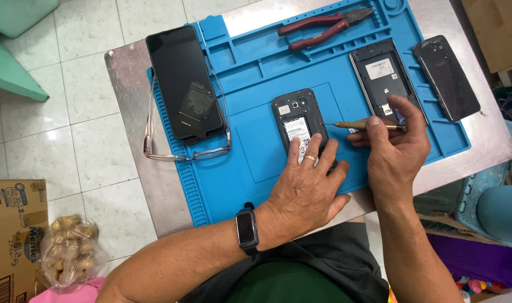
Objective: The person uses a small screwdriver to unscrew components from the back of a disassembled smartphone placed on a blue work mat. They manipulate the phone's internal parts and the tool with both hands while seated.
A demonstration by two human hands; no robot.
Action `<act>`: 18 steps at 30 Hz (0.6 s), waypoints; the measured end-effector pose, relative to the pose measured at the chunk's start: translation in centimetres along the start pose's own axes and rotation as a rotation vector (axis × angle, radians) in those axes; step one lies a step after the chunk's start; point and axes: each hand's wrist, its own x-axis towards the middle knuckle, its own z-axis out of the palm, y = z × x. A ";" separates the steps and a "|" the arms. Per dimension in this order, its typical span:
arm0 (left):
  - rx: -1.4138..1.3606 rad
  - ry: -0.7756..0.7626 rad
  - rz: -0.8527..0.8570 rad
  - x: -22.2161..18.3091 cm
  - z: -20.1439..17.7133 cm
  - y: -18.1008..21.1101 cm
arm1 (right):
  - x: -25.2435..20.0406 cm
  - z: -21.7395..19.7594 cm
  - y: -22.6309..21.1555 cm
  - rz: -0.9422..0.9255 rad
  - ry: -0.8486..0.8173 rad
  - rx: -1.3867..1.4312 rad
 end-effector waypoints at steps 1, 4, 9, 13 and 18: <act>-0.006 -0.008 -0.002 0.0 0.0 0.0 | 0.0 0.0 0.1 -0.016 -0.013 0.003; -0.020 -0.009 -0.001 0.0 0.0 0.0 | -0.1 -0.1 0.5 -0.064 -0.005 -0.024; 0.016 -0.011 -0.001 0.0 0.1 0.1 | -0.5 0.2 -0.9 -0.174 -0.021 -0.133; -0.010 -0.004 0.007 0.1 -0.4 0.0 | 0.3 -0.1 -2.8 -0.411 -0.130 -0.370; -0.054 0.008 0.010 -0.2 0.1 -0.1 | 2.3 -0.9 -4.2 -0.657 -0.392 -0.641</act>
